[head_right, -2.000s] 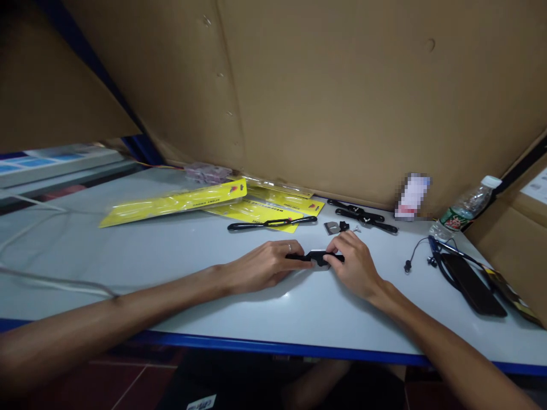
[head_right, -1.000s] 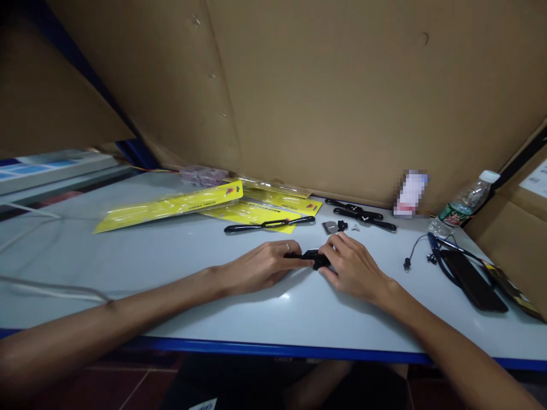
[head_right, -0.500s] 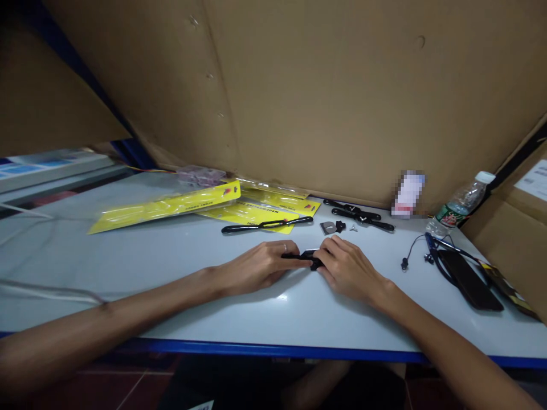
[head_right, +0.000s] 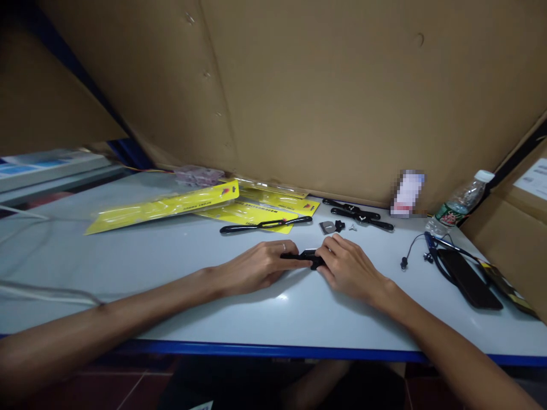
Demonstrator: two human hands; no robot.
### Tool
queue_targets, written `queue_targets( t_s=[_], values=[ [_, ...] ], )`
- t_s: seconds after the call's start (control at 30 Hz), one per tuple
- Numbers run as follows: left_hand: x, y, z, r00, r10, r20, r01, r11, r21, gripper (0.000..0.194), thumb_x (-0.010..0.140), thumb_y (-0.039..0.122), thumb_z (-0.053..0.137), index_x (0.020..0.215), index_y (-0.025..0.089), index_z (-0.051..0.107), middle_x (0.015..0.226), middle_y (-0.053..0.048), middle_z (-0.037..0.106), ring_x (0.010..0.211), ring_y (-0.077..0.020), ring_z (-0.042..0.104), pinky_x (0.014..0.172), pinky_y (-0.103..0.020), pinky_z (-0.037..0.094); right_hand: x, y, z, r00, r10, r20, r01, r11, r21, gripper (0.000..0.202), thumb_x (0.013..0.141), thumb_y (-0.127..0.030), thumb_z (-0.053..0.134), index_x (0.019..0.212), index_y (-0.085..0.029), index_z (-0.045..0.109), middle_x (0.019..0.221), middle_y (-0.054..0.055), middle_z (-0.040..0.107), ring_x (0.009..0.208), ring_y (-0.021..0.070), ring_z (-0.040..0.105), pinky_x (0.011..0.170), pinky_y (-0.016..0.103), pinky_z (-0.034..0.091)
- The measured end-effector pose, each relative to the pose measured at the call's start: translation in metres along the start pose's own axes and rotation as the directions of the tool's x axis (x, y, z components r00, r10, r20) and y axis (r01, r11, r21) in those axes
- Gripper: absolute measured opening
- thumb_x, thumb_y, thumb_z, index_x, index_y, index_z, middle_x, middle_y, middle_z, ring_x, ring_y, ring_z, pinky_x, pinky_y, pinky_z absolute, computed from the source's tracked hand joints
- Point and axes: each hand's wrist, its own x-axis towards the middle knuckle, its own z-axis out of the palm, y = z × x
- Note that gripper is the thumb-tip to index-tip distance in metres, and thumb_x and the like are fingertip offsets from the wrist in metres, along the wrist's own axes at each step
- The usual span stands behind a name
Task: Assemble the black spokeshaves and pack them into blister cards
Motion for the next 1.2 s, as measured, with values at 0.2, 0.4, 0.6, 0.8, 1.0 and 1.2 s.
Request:
queue_targets(
  t_s=[0.2, 0.4, 0.6, 0.8, 1.0, 1.2],
  values=[
    [0.0, -0.001, 0.001, 1.0, 0.003, -0.012, -0.003, 1.0, -0.008, 0.061, 0.08, -0.003, 0.048, 0.13, 0.026, 0.067, 0.096, -0.006, 0.064, 0.08, -0.017, 0.063, 0.072, -0.028, 0.053, 0.001, -0.002, 0.0, 1.0, 0.001, 0.012, -0.001, 1.0, -0.011, 0.011, 0.098, -0.021, 0.058, 0.102, -0.014, 0.065, 0.099, 0.011, 0.065, 0.09, 0.024, 0.056, 0.076, 0.038, 0.049],
    [0.0, -0.002, 0.001, 1.0, -0.002, -0.014, 0.002, 1.0, 0.002, 0.06, 0.081, -0.003, 0.048, 0.13, 0.025, 0.068, 0.099, -0.007, 0.065, 0.079, -0.0175, 0.064, 0.071, -0.03, 0.054, 0.001, -0.003, -0.001, 1.0, 0.021, 0.021, -0.021, 1.0, -0.002, 0.009, 0.097, -0.021, 0.058, 0.101, -0.015, 0.064, 0.099, 0.01, 0.064, 0.09, 0.0241, 0.056, 0.075, 0.037, 0.048],
    [0.0, 0.0, -0.001, 1.0, 0.011, 0.003, -0.011, 1.0, 0.02, 0.057, 0.083, -0.002, 0.046, 0.13, 0.023, 0.068, 0.096, -0.008, 0.065, 0.079, -0.0178, 0.064, 0.072, -0.029, 0.054, 0.004, -0.007, 0.001, 0.997, 0.066, 0.048, -0.067, 0.998, 0.007, 0.01, 0.094, -0.019, 0.062, 0.102, -0.015, 0.065, 0.1, 0.01, 0.064, 0.09, 0.023, 0.058, 0.076, 0.036, 0.049],
    [-0.001, -0.003, 0.001, 0.998, -0.003, -0.067, 0.0, 0.999, -0.045, 0.051, 0.092, 0.005, 0.041, 0.128, 0.025, 0.07, 0.095, -0.008, 0.066, 0.072, -0.0155, 0.064, 0.067, -0.026, 0.052, 0.002, 0.021, -0.035, 0.968, 0.211, -0.138, -0.195, 0.973, 0.121, 0.01, 0.094, -0.023, 0.061, 0.1, -0.019, 0.069, 0.097, 0.007, 0.07, 0.085, 0.0186, 0.063, 0.076, 0.032, 0.048],
    [-0.001, -0.005, 0.003, 0.998, -0.003, -0.065, 0.0, 0.999, -0.048, 0.051, 0.094, 0.007, 0.037, 0.126, 0.025, 0.072, 0.095, -0.008, 0.067, 0.07, -0.0156, 0.064, 0.065, -0.026, 0.051, -0.018, 0.081, -0.072, 0.746, 0.591, -0.307, -0.606, 0.793, 0.056, 0.021, 0.091, -0.028, 0.065, 0.073, -0.019, 0.069, 0.067, 0.002, 0.068, 0.061, 0.0157, 0.058, 0.061, 0.029, 0.036],
    [-0.001, -0.003, 0.002, 0.996, -0.027, -0.082, 0.024, 0.999, -0.036, 0.05, 0.094, 0.008, 0.038, 0.125, 0.026, 0.072, 0.097, -0.008, 0.068, 0.073, -0.0154, 0.064, 0.066, -0.026, 0.053, -0.027, 0.115, -0.048, 0.689, 0.693, -0.212, -0.72, 0.688, -0.089, 0.017, 0.088, -0.017, 0.063, 0.095, -0.021, 0.078, 0.081, 0.005, 0.076, 0.077, 0.0212, 0.066, 0.069, 0.029, 0.04]
  ],
)
